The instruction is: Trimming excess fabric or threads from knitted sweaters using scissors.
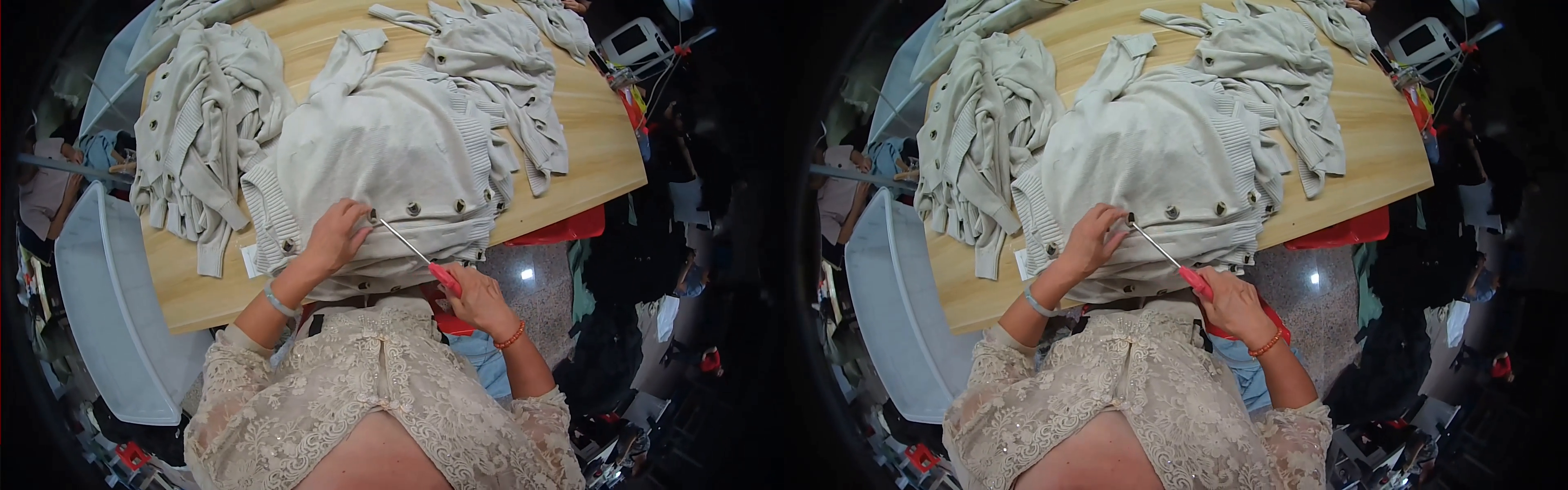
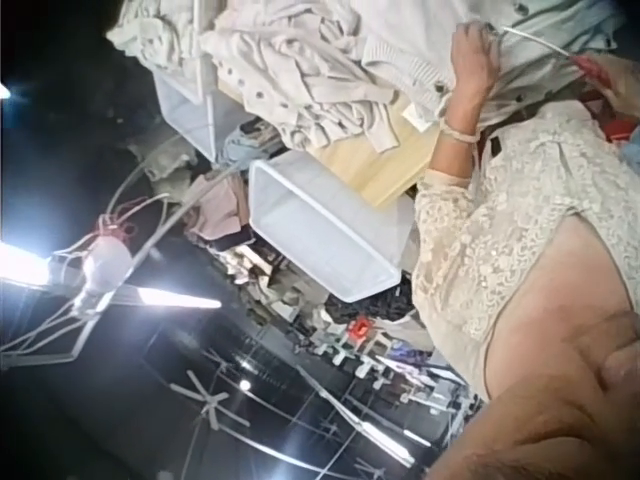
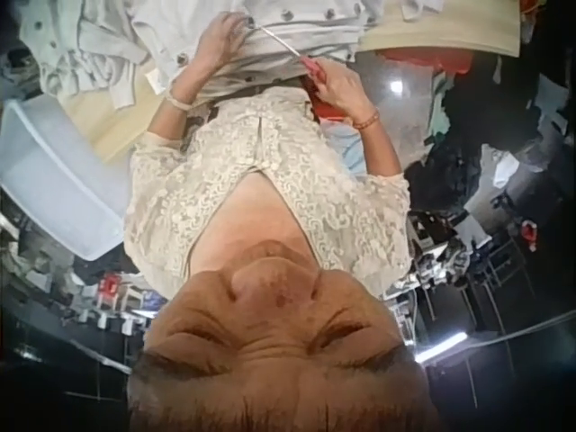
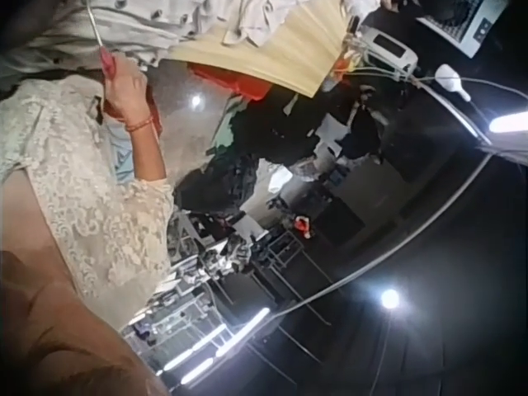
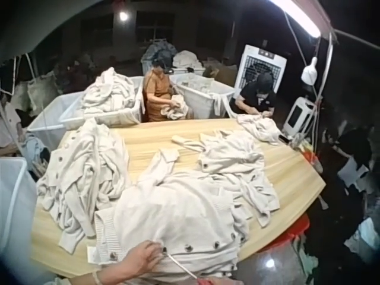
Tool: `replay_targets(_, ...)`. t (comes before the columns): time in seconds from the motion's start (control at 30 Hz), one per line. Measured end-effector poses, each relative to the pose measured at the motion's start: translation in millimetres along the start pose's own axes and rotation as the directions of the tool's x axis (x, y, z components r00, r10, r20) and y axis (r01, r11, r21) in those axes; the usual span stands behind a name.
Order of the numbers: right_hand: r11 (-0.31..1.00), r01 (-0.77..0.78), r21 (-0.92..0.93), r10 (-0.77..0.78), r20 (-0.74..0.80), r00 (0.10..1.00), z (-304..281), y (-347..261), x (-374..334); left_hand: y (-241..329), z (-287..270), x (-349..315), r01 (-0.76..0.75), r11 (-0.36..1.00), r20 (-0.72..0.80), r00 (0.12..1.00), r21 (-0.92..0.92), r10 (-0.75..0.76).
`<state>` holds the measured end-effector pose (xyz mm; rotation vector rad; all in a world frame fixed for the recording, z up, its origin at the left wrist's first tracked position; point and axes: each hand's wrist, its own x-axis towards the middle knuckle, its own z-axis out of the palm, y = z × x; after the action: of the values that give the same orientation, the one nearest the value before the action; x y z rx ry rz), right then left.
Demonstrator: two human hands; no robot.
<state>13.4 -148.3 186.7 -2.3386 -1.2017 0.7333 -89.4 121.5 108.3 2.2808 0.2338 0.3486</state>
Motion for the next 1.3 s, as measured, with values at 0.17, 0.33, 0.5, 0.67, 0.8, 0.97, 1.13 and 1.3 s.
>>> replay_targets(0.17, 0.979, -0.138, -0.152, 0.159, 0.132, 0.978, -8, 3, -7, -27, 29, 17, 0.118, 0.987, 0.156, 0.978, 0.112, -0.135)
replay_targets(0.33, 0.993, -0.101, -0.067, 0.110, 0.143, 0.984, 9, 0, -10, -40, 29, 20, 0.094, 0.995, 0.271, 0.957, 0.044, -0.103)
replay_targets(0.5, 0.989, -0.144, -0.038, 0.148, 0.147, 0.978, 9, 0, -13, -39, 25, 23, 0.087, 0.996, 0.295, 0.952, 0.009, -0.085)
replay_targets(0.67, 0.990, -0.130, 0.049, 0.128, 0.042, 0.991, 15, 2, -20, -22, 24, 24, 0.090, 0.990, 0.340, 0.933, 0.110, -0.122)
replay_targets(0.8, 0.989, -0.121, 0.079, 0.132, -0.143, 0.981, 19, 16, -27, 14, 31, 41, -0.259, 0.954, 0.112, 0.963, 0.154, 0.243)
replay_targets(0.97, 0.958, -0.286, -0.029, 0.280, -0.134, 0.951, 3, 20, -31, 0, 70, 62, -0.198, 0.980, 0.242, 0.952, 0.018, 0.188)
replay_targets(1.13, 0.953, -0.303, -0.026, 0.302, -0.031, 0.953, 9, 20, -44, -9, 68, 72, 0.016, 0.991, 0.380, 0.924, -0.133, 0.036)
replay_targets(1.3, 0.919, -0.374, 0.123, 0.385, -0.077, 0.920, 11, 29, -52, 20, 70, 79, -0.337, 0.941, 0.310, 0.897, 0.015, 0.316)
